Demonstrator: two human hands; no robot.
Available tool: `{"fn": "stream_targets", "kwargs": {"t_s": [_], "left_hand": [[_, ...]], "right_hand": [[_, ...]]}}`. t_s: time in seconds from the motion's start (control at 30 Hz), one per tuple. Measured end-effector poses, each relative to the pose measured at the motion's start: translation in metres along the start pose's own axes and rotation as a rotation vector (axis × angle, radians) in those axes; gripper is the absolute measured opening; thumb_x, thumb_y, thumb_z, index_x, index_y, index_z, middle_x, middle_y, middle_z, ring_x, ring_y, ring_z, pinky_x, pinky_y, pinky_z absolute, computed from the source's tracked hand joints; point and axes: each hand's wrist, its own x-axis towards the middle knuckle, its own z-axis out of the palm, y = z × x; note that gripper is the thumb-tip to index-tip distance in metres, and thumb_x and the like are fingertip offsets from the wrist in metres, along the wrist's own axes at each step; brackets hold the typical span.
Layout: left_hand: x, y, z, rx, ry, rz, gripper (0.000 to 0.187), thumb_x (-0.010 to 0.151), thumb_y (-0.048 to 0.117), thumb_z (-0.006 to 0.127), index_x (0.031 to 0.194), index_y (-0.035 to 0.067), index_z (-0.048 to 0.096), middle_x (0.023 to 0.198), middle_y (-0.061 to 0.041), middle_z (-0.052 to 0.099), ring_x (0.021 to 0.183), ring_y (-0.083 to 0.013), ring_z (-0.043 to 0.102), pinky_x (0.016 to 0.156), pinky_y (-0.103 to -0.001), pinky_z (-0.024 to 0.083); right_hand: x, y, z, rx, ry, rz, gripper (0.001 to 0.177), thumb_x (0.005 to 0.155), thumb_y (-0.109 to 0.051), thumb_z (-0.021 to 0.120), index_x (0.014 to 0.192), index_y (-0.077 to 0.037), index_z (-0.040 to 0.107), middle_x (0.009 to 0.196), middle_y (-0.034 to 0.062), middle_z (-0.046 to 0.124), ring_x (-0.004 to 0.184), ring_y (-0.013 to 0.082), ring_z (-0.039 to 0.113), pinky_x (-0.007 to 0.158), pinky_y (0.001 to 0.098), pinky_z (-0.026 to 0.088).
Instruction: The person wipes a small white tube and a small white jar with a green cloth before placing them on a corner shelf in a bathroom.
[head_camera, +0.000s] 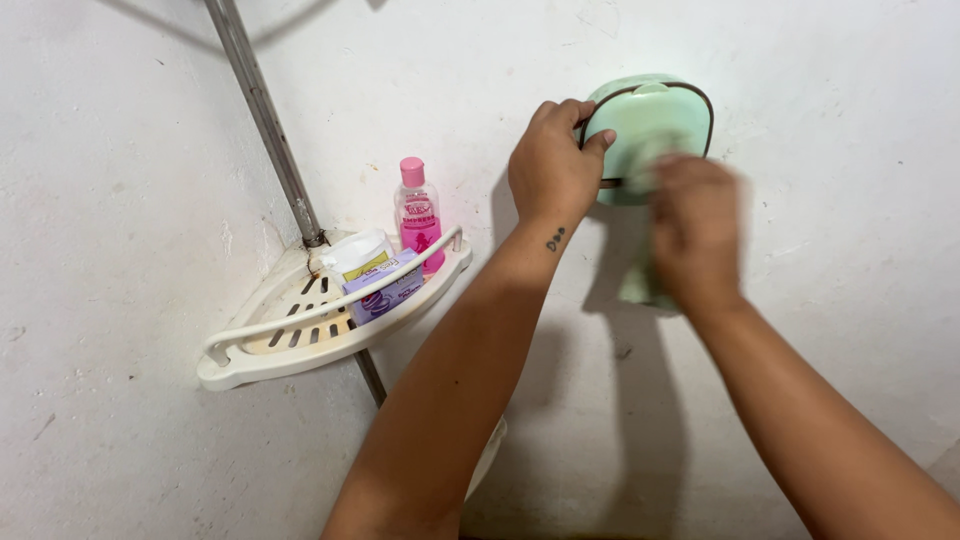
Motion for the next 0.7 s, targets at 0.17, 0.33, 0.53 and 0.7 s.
{"fn": "stream_targets", "kwargs": {"t_s": [0.17, 0.33, 0.53, 0.7], "left_hand": [[0.007, 0.002, -0.002, 0.001, -0.052, -0.082, 0.031, 0.082, 0.028, 0.079, 0.11, 0.015, 0.075, 0.108, 0.003, 0.071, 0.094, -0.0184, 0.071, 0.08, -0.035, 0.056], [0.004, 0.005, -0.003, 0.032, -0.065, -0.098, 0.03, 0.085, 0.028, 0.077, 0.112, 0.016, 0.074, 0.108, 0.003, 0.071, 0.096, -0.018, 0.071, 0.082, -0.035, 0.056], [0.007, 0.007, -0.003, 0.032, -0.053, -0.106, 0.03, 0.083, 0.028, 0.079, 0.111, 0.016, 0.075, 0.106, 0.003, 0.072, 0.096, -0.0173, 0.071, 0.082, -0.034, 0.057], [0.007, 0.007, -0.002, 0.031, -0.041, -0.092, 0.029, 0.082, 0.027, 0.08, 0.108, 0.015, 0.075, 0.105, 0.002, 0.072, 0.097, -0.0178, 0.071, 0.081, -0.035, 0.057]], "right_hand": [[0.006, -0.024, 0.031, -0.225, -0.217, -0.334, 0.026, 0.089, 0.0, 0.069, 0.114, 0.0, 0.074, 0.124, 0.0124, 0.069, 0.129, 0.033, 0.059, 0.105, 0.0501, 0.051], [0.007, -0.009, 0.013, -0.304, -0.231, -0.43, 0.025, 0.087, -0.004, 0.069, 0.111, -0.003, 0.078, 0.129, 0.0093, 0.069, 0.126, 0.0311, 0.059, 0.104, 0.0486, 0.052], [-0.005, 0.027, -0.022, -0.457, -0.236, -0.42, 0.03, 0.092, -0.004, 0.072, 0.12, -0.007, 0.079, 0.137, 0.0047, 0.068, 0.129, 0.0301, 0.058, 0.11, 0.0405, 0.053], [-0.004, 0.025, -0.012, -0.483, -0.229, -0.428, 0.028, 0.094, -0.006, 0.07, 0.12, -0.007, 0.079, 0.136, 0.0061, 0.068, 0.13, 0.0291, 0.057, 0.11, 0.0419, 0.054]]}}
